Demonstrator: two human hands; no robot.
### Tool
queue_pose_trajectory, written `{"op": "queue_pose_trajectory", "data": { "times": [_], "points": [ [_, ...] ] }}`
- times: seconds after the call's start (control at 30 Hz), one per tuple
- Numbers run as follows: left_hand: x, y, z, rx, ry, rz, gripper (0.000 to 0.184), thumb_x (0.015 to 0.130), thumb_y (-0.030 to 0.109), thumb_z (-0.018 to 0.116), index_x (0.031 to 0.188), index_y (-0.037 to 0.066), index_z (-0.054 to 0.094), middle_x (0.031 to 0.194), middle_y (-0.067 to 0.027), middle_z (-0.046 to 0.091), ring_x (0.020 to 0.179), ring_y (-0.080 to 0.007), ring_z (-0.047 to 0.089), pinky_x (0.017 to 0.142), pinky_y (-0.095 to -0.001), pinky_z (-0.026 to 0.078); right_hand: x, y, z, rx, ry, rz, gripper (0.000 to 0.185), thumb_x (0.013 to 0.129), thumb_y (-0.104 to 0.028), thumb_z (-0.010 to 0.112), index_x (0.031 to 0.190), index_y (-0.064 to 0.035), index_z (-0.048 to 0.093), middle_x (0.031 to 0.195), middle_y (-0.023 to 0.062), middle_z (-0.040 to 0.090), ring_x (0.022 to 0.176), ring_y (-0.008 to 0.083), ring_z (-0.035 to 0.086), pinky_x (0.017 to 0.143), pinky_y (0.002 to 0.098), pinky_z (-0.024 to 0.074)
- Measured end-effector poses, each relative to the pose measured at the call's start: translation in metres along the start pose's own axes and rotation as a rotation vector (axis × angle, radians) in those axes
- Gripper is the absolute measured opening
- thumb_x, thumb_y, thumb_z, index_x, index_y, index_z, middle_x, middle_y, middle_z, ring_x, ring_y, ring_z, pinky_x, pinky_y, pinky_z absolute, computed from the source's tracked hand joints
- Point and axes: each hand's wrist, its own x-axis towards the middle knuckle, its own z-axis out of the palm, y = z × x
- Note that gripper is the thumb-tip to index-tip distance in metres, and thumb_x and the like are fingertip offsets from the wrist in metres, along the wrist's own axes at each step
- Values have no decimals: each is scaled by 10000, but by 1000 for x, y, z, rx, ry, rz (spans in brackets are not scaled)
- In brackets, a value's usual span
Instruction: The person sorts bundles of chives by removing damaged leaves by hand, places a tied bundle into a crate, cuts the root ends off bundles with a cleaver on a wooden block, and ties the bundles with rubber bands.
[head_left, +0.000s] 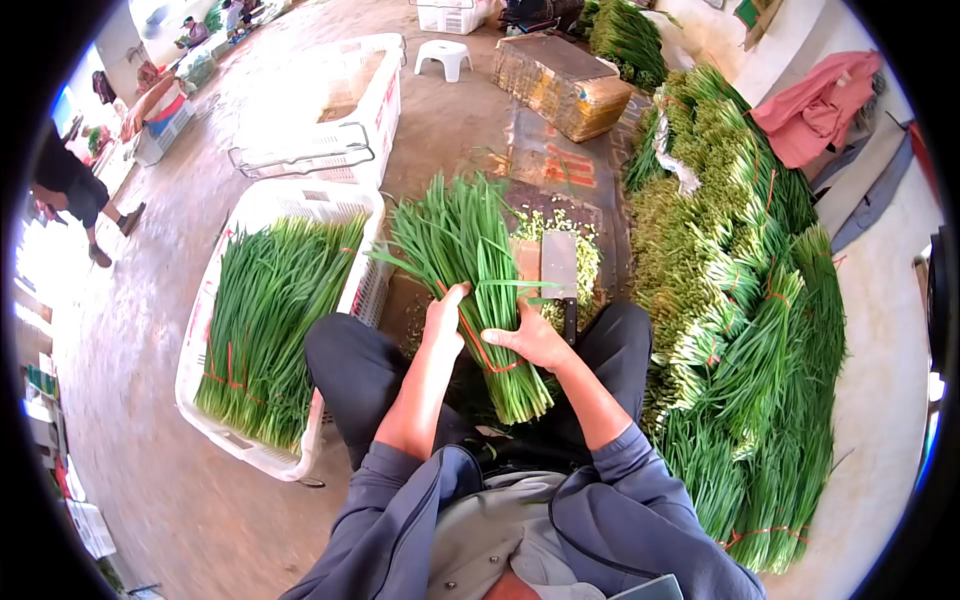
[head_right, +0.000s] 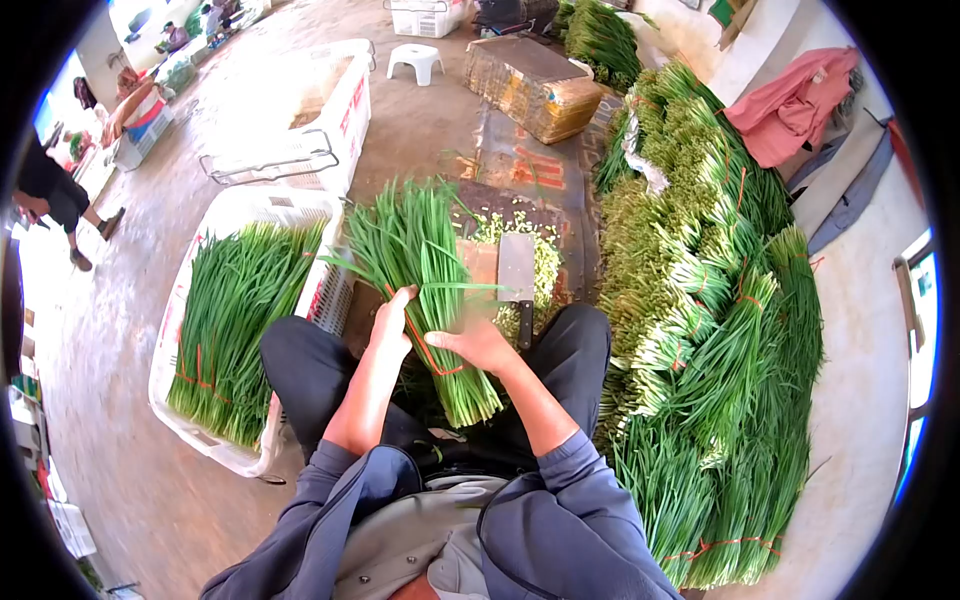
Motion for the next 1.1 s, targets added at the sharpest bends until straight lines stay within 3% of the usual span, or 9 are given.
{"op": "queue_pose_trajectory", "data": {
  "times": [0.2, 0.3, 0.5, 0.63, 0.7, 0.73, 0.9, 1.03, 1.1],
  "points": [
    [-2, -1, 1, 113, 17, 267, 296, 917, 66, 629, 1192, -43, 618, 1081, -142, 701, 945, -264, 711, 820, -419, 600, 24, 9, 6, 503, 260, 64, 873, 938, -368, 735, 1566, -5, 249, 1467, 151, 486, 1321, 243, 491, 1102, 387, 394],
    [-9, 5, 8, 101, 53, 343, 346, 892, 21, 646, 1227, -41, 586, 1133, -144, 683, 970, -259, 703, 832, -416, 598, 31, 2, 4, 678, 422, 16, 527, 1003, -281, 661, 1478, -115, 502, 1327, 35, 621, 1280, 199, 530, 1020, 361, 435],
    [0, 10, -3, 75, 107, 418, 378, 881, 5, 651, 1249, 2, 567, 1146, -126, 672, 1000, -259, 694, 859, -433, 590, 10, -9, -12, 920, 196, -296, 195, 1036, -270, 589, 1105, -100, 654, 1058, 77, 730, 1035, 282, 674, 1001, 472, 484],
    [3, 23, -7, -76, 208, 466, 375, 845, -18, 663, 1212, 17, 596, 1122, -76, 676, 968, -217, 678, 871, -389, 561, -34, -40, -49, 1388, -25, -272, 150, 1051, -205, 540, 950, -95, 557, 721, -32, 450, 619, 106, 453, 644, 305, 513],
    [8, 27, -12, -159, 195, 464, 392, 855, -2, 662, 1240, 19, 591, 1155, -74, 672, 1010, -218, 672, 889, -390, 556, -44, -44, -76, 1435, 115, -279, 176, 1060, -227, 528, 945, -95, 537, 694, -53, 343, 551, 48, 289, 430, 202, 345],
    [9, 30, -12, -163, 199, 465, 392, 855, -2, 662, 1240, 19, 591, 1155, -74, 672, 1010, -218, 672, 889, -390, 556, -45, -49, -79, 1313, 275, -331, 192, 1069, -237, 514, 947, -90, 536, 701, -54, 354, 524, 33, 272, 365, 151, 220],
    [10, 28, -8, -154, 189, 603, 419, 861, 32, 670, 1270, 5, 585, 1174, -98, 668, 1033, -249, 678, 884, -416, 576, -20, -12, -56, 66, 317, 67, 127, 973, -129, 655, 1038, -20, 646, 764, 4, 615, 568, 91, 565, 525, 247, 490],
    [9, 23, -8, -114, 203, 686, 408, 856, 2, 665, 1254, 16, 580, 1166, -84, 658, 1026, -243, 663, 881, -402, 565, 5, 29, 18, -154, 196, 16, 306, 869, -229, 761, 1101, -42, 696, 1006, 187, 722, 938, 333, 704, 834, 388, 551],
    [2, 25, -6, -106, 180, 699, 448, 850, -3, 673, 1280, 18, 549, 1183, -83, 644, 1033, -238, 654, 884, -397, 556, 11, 16, 38, -242, 259, -42, 321, 844, -253, 786, 1051, -36, 671, 1000, 185, 704, 884, 355, 696, 787, 414, 554]
  ]
}}
